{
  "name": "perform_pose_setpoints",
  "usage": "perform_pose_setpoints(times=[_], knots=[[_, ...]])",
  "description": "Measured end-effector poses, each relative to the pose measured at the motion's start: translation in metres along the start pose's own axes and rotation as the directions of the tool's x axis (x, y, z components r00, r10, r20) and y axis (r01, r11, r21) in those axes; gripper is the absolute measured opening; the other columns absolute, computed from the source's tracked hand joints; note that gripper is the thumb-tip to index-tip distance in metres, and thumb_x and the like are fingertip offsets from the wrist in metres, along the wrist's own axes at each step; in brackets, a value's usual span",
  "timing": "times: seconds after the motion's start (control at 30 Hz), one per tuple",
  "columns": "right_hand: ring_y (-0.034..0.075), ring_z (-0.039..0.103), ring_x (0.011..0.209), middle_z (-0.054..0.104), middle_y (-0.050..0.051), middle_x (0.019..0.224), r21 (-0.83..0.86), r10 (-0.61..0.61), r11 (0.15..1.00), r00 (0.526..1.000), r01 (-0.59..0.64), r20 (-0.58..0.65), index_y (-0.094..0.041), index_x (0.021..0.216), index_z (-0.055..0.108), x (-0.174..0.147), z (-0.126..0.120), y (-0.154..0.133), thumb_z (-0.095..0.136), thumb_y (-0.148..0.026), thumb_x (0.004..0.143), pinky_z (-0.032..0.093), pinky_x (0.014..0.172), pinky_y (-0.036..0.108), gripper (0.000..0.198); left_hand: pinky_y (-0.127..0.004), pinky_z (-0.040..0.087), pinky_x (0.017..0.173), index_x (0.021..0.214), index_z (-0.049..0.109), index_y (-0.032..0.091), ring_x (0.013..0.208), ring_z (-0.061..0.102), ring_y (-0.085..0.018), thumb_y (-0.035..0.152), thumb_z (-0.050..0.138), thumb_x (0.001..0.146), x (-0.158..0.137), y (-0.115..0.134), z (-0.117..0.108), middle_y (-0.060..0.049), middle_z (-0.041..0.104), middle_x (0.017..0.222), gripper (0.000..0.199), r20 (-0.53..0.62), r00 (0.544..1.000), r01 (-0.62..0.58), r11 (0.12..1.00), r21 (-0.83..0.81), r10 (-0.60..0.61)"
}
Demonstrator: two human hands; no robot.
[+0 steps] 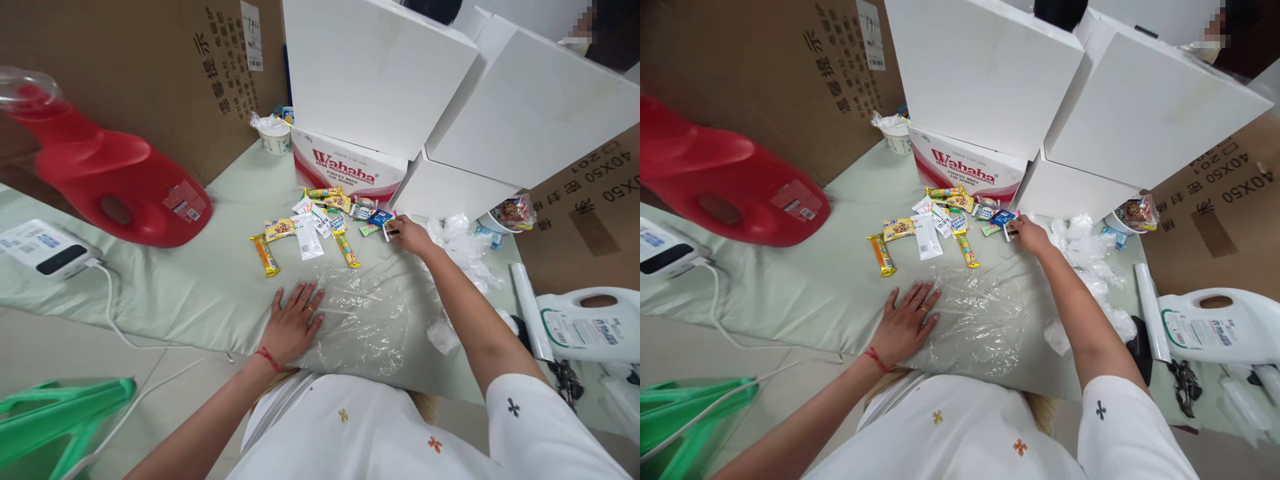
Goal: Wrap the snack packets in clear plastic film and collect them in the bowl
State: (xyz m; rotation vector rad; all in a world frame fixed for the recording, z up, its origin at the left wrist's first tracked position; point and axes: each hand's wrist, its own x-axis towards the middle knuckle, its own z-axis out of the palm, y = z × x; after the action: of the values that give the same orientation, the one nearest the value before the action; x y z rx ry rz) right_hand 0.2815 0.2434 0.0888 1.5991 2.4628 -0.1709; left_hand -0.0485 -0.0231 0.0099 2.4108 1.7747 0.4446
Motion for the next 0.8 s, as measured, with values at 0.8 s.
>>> perform_pose_setpoints(times=[0.8], knots=[[0.025,0.065,0.094,0.068,0.011,0.116,0.074,0.067,0.995,0.997,-0.064,-0.037,-0.021,0.123,0.062,-0.068,-0.023,-0.064,0.064,-0.042,0.09,0.04,0.07,0.028,0.04,-0.064,0.01,0.127,0.156,0.045,0.031,0.152,0.039,-0.031,0.041,0.044,0.104,0.001,0.003,-0.002,-0.008,0.043,0.164,0.053,0.007,0.999,0.032,0.998,-0.058,-0.032]])
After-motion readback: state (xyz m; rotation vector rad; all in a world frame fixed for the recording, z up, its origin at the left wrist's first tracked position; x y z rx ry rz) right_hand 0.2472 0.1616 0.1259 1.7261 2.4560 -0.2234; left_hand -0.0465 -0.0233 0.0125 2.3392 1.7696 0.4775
